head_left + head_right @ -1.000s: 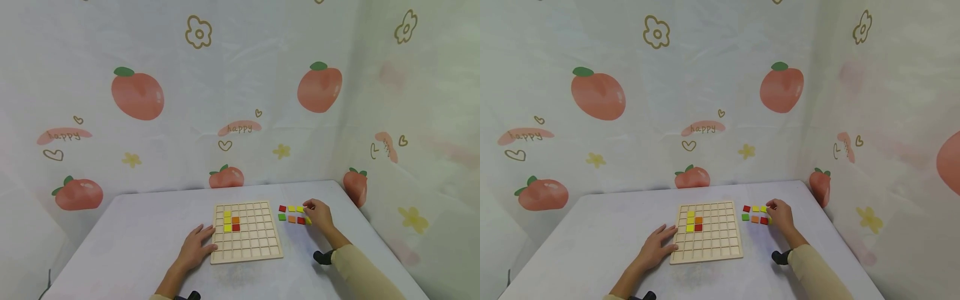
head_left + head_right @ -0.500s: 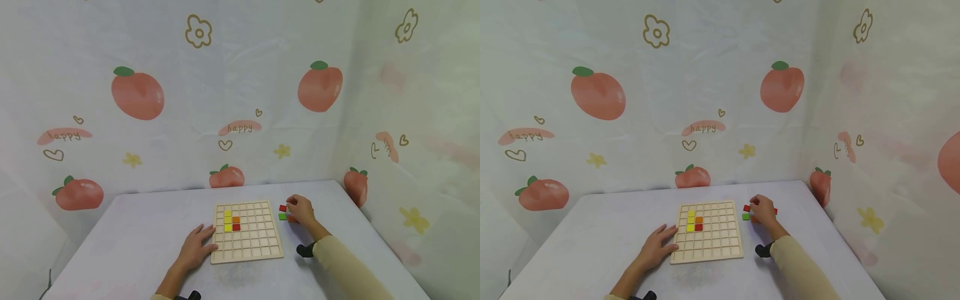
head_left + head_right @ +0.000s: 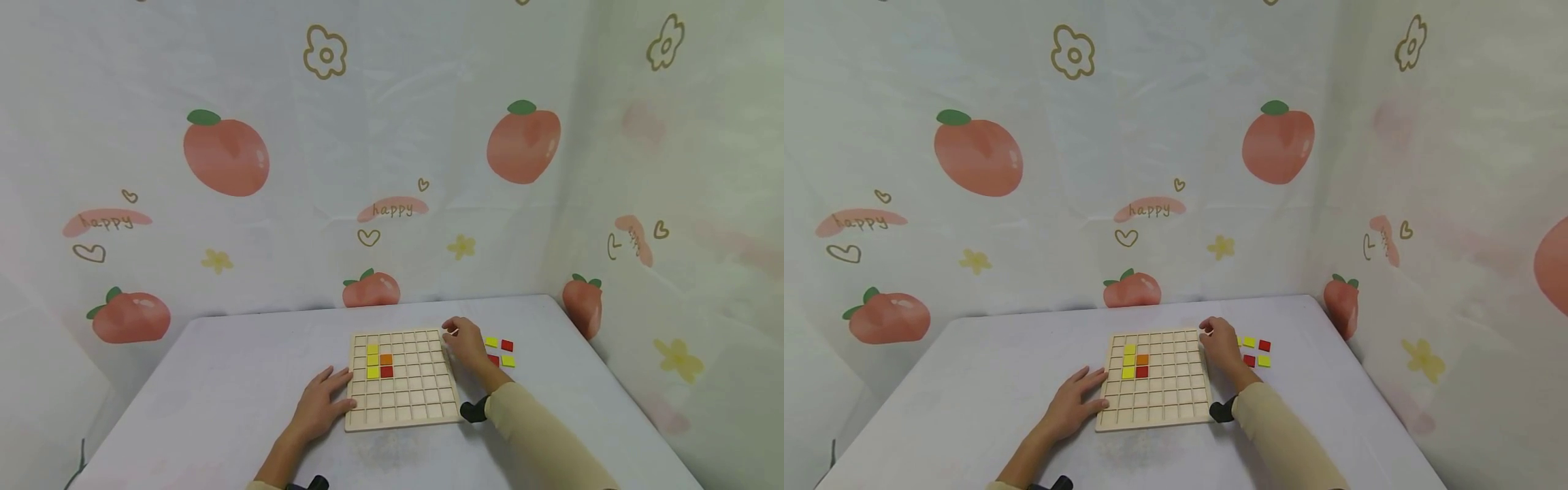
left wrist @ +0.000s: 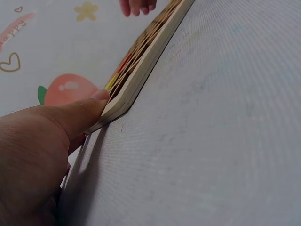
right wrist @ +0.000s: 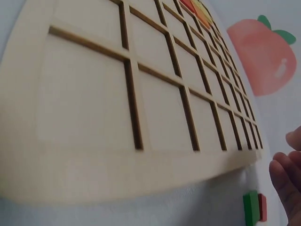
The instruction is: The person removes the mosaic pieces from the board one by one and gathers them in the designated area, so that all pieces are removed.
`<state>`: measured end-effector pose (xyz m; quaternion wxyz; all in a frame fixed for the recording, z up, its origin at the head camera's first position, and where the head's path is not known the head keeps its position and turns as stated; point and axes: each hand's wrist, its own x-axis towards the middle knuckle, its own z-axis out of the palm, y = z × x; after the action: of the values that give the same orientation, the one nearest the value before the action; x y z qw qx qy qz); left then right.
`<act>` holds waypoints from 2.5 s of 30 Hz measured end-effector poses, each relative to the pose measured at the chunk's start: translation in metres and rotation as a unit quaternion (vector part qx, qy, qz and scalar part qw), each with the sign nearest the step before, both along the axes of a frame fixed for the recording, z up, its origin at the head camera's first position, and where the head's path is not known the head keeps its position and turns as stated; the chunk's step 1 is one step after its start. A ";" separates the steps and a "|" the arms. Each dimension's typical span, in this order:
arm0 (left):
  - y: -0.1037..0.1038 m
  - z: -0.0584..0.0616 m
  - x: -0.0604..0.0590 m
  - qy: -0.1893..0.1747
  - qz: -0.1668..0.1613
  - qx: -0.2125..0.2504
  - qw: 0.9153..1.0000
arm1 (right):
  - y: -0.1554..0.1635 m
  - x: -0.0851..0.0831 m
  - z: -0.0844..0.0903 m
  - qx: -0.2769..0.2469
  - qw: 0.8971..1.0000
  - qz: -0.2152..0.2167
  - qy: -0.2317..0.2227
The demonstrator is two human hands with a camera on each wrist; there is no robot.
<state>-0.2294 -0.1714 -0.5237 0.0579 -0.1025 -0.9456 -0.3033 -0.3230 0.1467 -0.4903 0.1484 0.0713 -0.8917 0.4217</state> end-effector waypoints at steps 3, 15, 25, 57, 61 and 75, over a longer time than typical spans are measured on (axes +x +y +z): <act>0.000 -0.001 0.000 -0.002 0.003 0.000 1.000 | -0.007 0.000 -0.002 -0.008 1.000 0.011 -0.010; 0.000 -0.003 -0.001 -0.003 0.002 -0.001 1.000 | -0.043 0.006 -0.011 -0.048 0.997 0.066 0.014; 0.000 -0.003 -0.001 -0.002 0.001 -0.002 1.000 | -0.069 0.009 -0.014 -0.033 0.991 0.130 -0.014; -0.001 -0.001 -0.001 0.004 -0.010 -0.010 1.000 | -0.100 0.018 -0.027 0.178 0.978 0.106 -0.001; -0.002 -0.001 -0.001 0.003 -0.008 -0.010 1.000 | -0.103 0.016 -0.025 0.169 0.981 0.095 -0.019; -0.002 0.000 -0.001 -0.001 -0.007 -0.005 1.000 | -0.109 0.022 -0.019 0.097 0.991 0.082 -0.042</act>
<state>-0.2306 -0.1734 -0.5242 0.0540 -0.1093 -0.9463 -0.2994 -0.3013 0.0380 -0.5088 0.0684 0.1403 -0.9249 0.3465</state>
